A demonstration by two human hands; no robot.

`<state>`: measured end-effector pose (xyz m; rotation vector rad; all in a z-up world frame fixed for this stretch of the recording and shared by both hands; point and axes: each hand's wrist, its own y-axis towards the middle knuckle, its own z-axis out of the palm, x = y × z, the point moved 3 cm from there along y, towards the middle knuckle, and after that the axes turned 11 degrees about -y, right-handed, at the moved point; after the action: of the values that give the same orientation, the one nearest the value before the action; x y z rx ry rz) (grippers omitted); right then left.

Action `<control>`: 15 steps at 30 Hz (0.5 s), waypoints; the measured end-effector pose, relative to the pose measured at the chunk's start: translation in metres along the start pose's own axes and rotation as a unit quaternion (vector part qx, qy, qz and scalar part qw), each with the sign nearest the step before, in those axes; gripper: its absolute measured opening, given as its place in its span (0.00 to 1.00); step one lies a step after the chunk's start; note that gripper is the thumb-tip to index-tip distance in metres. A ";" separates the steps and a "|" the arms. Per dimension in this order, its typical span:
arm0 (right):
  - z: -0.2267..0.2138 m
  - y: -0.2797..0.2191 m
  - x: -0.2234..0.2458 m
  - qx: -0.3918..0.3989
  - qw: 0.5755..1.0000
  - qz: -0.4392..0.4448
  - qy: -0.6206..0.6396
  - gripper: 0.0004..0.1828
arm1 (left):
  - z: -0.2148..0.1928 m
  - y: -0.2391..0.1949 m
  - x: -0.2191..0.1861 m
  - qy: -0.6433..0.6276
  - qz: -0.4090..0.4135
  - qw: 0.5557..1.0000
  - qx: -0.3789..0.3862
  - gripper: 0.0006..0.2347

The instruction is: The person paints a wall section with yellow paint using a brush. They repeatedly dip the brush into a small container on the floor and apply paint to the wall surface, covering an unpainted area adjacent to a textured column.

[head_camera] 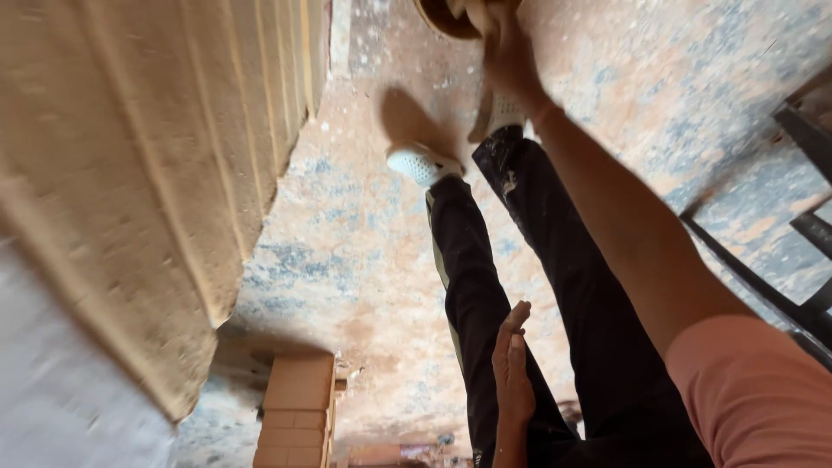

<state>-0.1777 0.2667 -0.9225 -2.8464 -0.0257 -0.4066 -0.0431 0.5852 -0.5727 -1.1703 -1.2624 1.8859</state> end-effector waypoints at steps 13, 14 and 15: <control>-0.071 -0.115 0.073 0.153 0.980 -0.041 -0.121 0.45 | -0.010 -0.027 -0.028 0.045 0.030 0.998 0.014 0.24; -0.076 -0.118 0.074 0.152 0.981 -0.043 -0.109 0.46 | -0.010 -0.027 -0.030 0.051 0.034 0.998 0.014 0.25; -0.082 -0.121 0.073 0.124 0.985 -0.050 -0.107 0.42 | -0.010 -0.028 -0.034 0.056 0.038 0.998 0.014 0.25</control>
<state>-0.1364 0.3604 -0.7949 -2.6345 -0.2438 -0.1064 -0.0194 0.5723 -0.5364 -1.3059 -1.1441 1.8579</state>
